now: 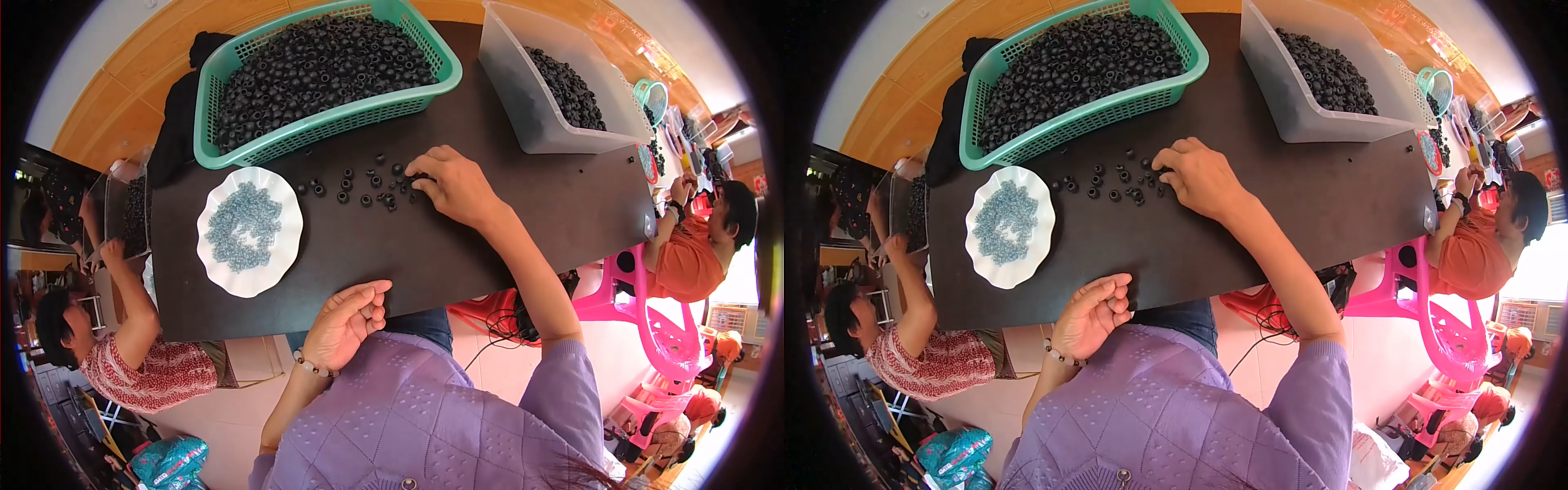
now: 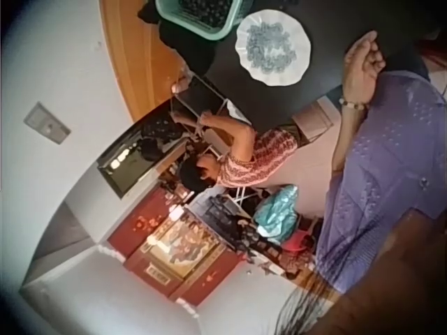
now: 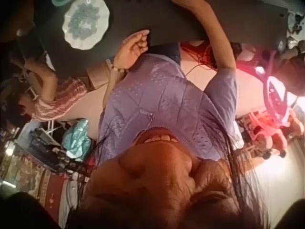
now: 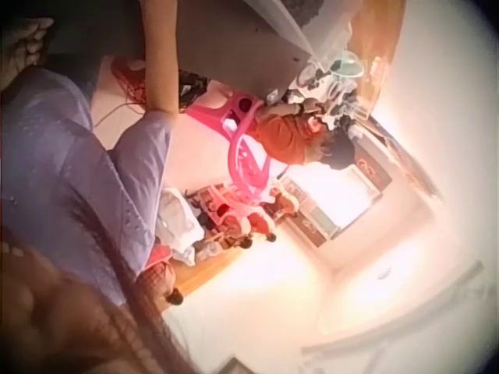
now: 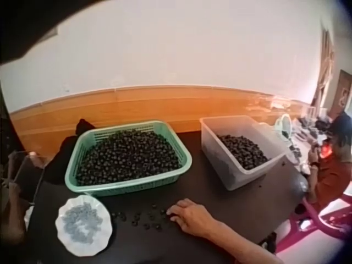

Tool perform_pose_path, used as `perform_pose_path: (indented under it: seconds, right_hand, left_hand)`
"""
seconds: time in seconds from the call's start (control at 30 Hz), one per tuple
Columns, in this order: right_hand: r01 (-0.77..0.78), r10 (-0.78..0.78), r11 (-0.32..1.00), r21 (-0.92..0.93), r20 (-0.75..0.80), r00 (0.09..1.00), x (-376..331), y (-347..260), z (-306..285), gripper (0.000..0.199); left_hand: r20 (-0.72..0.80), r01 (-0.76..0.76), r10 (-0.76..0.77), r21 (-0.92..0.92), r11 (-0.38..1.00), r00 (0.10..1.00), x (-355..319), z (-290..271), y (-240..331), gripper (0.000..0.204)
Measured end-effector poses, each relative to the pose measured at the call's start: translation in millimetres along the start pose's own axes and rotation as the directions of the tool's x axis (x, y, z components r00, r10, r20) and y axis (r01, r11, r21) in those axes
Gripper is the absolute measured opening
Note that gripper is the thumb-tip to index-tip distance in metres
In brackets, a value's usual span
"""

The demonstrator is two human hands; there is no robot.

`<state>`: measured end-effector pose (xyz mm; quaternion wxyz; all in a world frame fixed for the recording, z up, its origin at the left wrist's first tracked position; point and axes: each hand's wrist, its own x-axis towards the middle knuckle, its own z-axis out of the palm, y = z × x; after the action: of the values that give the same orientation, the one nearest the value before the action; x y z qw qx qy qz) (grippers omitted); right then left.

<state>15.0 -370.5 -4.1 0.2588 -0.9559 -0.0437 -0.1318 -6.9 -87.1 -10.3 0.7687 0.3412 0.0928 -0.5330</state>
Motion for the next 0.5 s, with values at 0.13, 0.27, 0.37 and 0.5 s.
perform_pose_path:
  seconds: [0.13,0.27,0.37,0.5]
  right_hand:
    - [-0.128,0.129,0.981,0.145,-0.002,0.992,-8.0,-1.6,-8.4,0.023]
    - [-0.203,0.242,0.812,0.547,0.001,0.970,-30.0,-30.4,-22.2,0.023]
    - [-0.143,0.228,0.696,0.704,-0.028,0.973,-54.3,-54.1,-23.6,0.023]
    - [-0.130,0.286,0.508,0.851,-0.025,0.958,-78.1,-78.7,-18.1,0.020]
  left_hand:
    - [-0.004,0.009,-0.009,0.006,1.000,1.000,0.7,2.2,0.8,0.028]
    - [0.007,0.022,-0.022,0.005,1.000,1.000,1.8,6.0,1.9,0.029]
    - [0.029,0.035,-0.036,0.026,0.999,0.999,3.6,13.9,3.7,0.030]
    - [0.052,0.001,-0.006,0.104,0.995,0.999,8.9,27.0,5.8,0.029]
